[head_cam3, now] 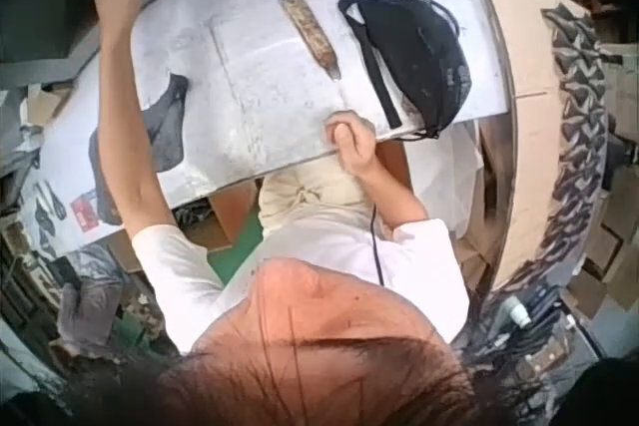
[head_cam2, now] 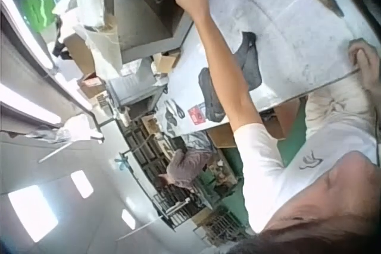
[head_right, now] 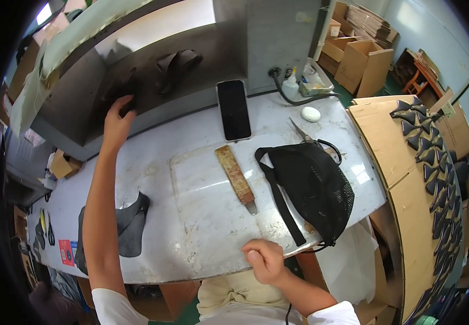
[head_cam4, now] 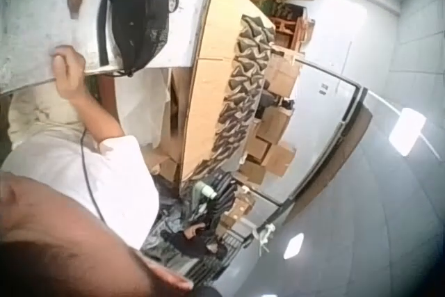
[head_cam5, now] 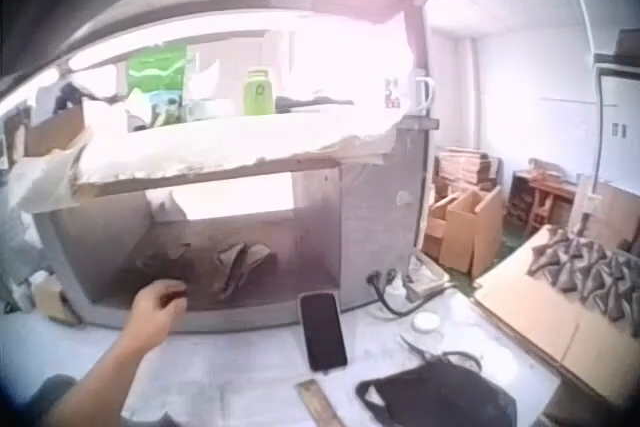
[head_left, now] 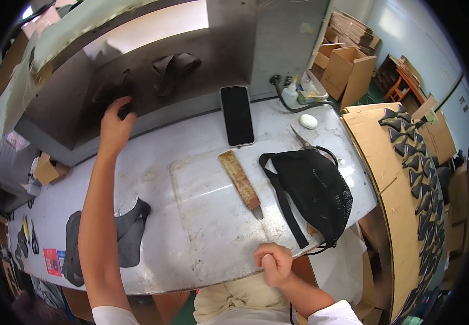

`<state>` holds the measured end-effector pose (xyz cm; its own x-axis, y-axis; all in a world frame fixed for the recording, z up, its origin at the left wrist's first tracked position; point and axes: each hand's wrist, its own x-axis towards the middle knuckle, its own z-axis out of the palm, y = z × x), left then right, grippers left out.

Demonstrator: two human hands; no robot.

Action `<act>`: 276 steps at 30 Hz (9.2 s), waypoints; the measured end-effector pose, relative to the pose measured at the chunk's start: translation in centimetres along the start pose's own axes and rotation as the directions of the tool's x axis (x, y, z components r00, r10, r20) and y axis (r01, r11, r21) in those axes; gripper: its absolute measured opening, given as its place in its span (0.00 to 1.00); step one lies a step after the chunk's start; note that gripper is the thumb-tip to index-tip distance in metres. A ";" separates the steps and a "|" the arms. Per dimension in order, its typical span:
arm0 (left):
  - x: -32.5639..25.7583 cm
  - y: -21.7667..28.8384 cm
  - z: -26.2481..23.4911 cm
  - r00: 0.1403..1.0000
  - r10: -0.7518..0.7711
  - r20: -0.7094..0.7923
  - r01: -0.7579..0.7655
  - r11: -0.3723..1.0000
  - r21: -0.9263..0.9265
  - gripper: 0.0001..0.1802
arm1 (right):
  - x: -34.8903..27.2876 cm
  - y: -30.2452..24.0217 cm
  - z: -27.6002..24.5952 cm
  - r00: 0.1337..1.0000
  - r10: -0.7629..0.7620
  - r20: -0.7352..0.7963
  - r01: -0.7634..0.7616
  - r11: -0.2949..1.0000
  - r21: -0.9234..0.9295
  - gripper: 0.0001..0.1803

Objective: Fitting and inspecting the outer cover on bicycle saddle bases at a workbench.

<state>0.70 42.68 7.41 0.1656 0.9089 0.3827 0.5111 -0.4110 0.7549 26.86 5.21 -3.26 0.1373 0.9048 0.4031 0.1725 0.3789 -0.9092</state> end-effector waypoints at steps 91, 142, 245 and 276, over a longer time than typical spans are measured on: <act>-37.1 12.1 0.4 0.735 -0.452 0.506 0.581 0.035 -0.813 0.14 | 1.5 -6.4 6.9 0.776 0.266 0.573 -0.518 0.786 0.337 0.15; -36.7 10.5 -1.2 0.832 -0.487 0.265 0.367 0.125 -0.922 0.13 | 0.3 -4.2 5.1 0.374 -0.045 0.926 -0.594 0.755 0.276 0.21; -39.5 12.7 3.3 0.890 -0.347 0.295 0.448 0.548 -0.707 0.16 | 2.7 -9.4 5.3 0.863 0.136 0.487 -0.137 0.990 -0.032 0.25; -41.0 13.0 2.8 0.825 -0.366 0.430 0.557 0.403 -0.726 0.21 | 3.1 -7.9 7.5 0.913 0.068 0.401 -0.102 0.993 0.064 0.20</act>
<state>2.90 0.27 0.07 0.3123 0.9309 -0.1894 -0.3139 0.2893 0.9043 18.66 6.49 4.43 -0.2542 0.9302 0.2649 0.0950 0.2966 -0.9503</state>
